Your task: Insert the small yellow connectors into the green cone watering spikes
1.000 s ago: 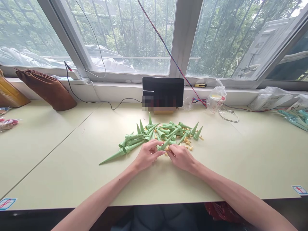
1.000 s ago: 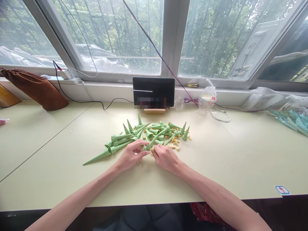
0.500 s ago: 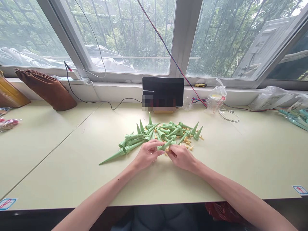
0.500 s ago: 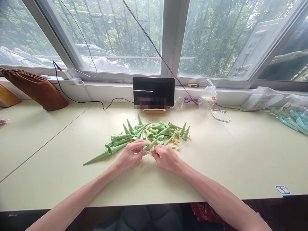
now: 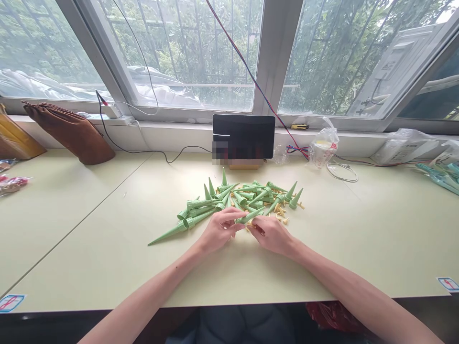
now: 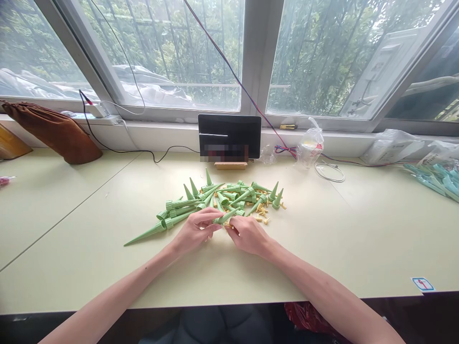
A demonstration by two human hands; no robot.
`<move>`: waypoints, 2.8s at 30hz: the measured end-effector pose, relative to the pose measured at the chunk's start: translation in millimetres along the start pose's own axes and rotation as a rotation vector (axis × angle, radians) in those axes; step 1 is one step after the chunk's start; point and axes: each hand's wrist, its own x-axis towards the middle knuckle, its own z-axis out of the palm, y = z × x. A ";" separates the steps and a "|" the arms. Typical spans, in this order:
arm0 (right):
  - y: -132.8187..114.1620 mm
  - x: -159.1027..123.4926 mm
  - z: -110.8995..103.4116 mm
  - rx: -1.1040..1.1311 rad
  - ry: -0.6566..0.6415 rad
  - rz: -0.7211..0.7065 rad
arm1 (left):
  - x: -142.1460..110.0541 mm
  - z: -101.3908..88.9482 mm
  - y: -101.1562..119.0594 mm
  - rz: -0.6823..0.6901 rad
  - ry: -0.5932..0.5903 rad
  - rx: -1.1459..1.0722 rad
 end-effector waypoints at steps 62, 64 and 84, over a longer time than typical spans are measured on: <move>-4.3 9.1 -10.0 1.435 -0.337 0.619 | 1.4 1.1 -1.0 0.006 -0.067 -0.203; -4.4 9.2 -10.1 1.476 -0.347 0.633 | 1.6 1.2 -1.0 0.007 -0.067 -0.206; -3.5 15.0 -12.9 1.238 -0.238 0.609 | -0.1 2.5 9.2 -0.165 0.027 -0.058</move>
